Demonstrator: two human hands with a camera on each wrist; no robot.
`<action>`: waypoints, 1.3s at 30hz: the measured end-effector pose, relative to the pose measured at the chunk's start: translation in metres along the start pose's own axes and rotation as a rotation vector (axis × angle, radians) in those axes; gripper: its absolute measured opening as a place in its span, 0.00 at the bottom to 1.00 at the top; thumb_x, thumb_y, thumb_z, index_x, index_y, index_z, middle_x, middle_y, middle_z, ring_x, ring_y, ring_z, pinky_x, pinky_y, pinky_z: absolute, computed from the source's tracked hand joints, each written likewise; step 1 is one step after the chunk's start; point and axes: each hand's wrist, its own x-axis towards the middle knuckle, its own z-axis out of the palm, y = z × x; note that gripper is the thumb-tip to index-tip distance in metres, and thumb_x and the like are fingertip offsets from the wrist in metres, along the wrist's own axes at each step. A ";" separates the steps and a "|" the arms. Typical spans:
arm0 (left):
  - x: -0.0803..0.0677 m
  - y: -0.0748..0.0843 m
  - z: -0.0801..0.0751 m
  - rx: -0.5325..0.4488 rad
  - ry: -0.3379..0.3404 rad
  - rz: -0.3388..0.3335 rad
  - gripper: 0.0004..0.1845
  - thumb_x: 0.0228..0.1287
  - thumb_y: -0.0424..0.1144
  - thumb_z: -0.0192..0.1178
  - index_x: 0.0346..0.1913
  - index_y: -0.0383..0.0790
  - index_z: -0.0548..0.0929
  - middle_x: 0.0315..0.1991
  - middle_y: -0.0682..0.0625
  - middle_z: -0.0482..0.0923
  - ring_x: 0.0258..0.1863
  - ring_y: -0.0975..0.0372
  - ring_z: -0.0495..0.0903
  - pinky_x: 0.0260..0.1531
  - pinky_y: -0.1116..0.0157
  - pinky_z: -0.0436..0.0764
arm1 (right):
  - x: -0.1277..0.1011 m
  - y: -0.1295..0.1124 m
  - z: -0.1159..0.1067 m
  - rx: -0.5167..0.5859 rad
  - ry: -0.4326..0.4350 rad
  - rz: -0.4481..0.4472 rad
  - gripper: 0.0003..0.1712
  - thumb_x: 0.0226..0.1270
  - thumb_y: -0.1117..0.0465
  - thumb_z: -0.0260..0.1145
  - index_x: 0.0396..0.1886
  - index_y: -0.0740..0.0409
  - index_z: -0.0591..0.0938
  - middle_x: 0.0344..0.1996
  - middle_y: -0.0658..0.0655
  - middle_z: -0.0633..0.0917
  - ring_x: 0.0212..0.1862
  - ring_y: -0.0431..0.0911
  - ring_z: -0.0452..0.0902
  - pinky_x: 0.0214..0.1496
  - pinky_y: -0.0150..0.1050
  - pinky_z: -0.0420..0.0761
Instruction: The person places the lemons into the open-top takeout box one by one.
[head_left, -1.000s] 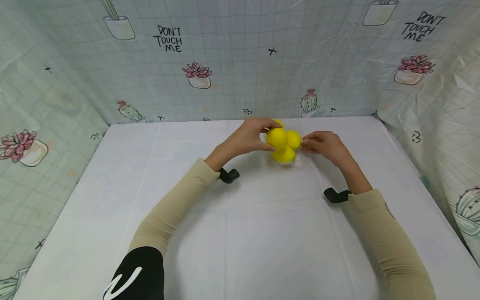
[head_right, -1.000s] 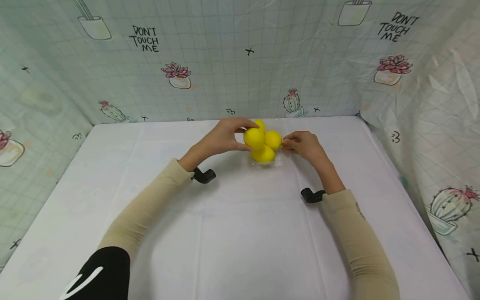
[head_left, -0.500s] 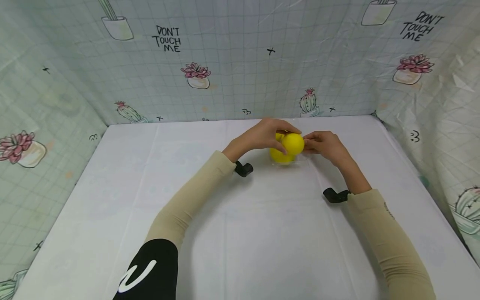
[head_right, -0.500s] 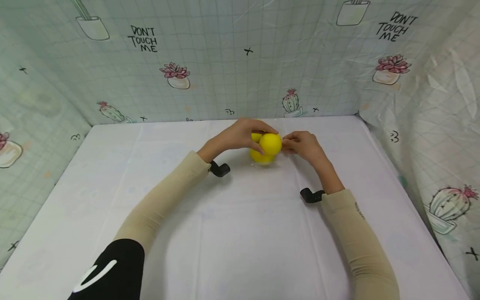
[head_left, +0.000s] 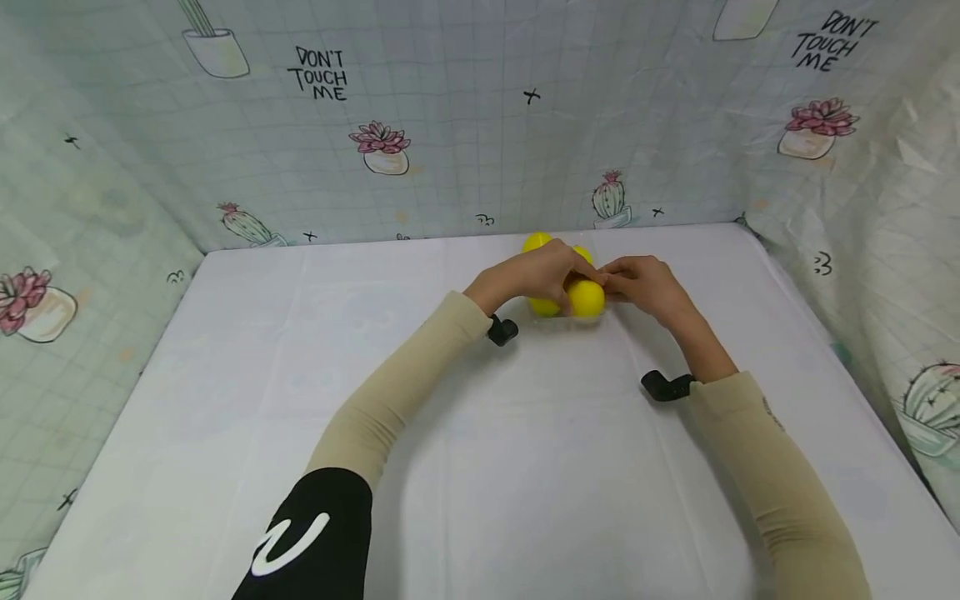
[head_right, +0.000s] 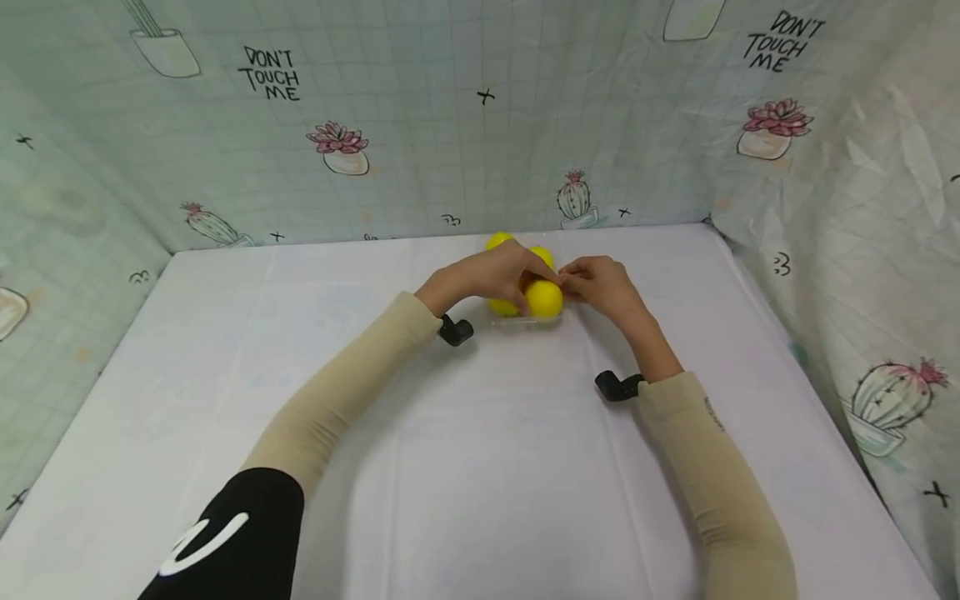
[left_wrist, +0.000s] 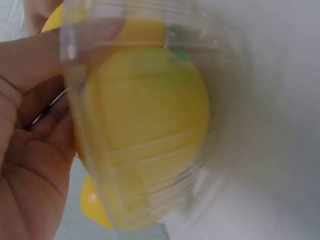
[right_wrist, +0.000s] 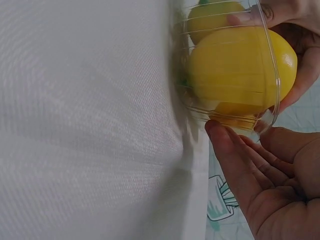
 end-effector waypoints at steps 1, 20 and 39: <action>0.000 0.001 0.000 0.017 -0.010 -0.008 0.35 0.54 0.37 0.79 0.67 0.46 0.80 0.60 0.54 0.82 0.55 0.64 0.77 0.57 0.74 0.74 | 0.000 -0.001 0.000 -0.003 0.003 -0.003 0.25 0.81 0.51 0.57 0.64 0.66 0.78 0.58 0.68 0.83 0.55 0.57 0.83 0.60 0.48 0.82; 0.002 -0.017 -0.019 -0.085 -0.100 0.029 0.25 0.66 0.43 0.69 0.66 0.48 0.82 0.59 0.55 0.81 0.57 0.65 0.77 0.60 0.73 0.73 | 0.002 -0.004 -0.001 -0.024 0.014 -0.011 0.26 0.80 0.49 0.57 0.62 0.66 0.79 0.56 0.68 0.84 0.54 0.57 0.84 0.61 0.51 0.82; -0.015 -0.013 -0.015 -0.045 -0.020 0.084 0.27 0.64 0.49 0.71 0.64 0.45 0.83 0.59 0.56 0.82 0.59 0.65 0.76 0.65 0.72 0.69 | -0.001 -0.004 0.002 -0.033 0.014 -0.032 0.26 0.80 0.49 0.58 0.61 0.66 0.80 0.54 0.67 0.85 0.53 0.57 0.85 0.60 0.52 0.82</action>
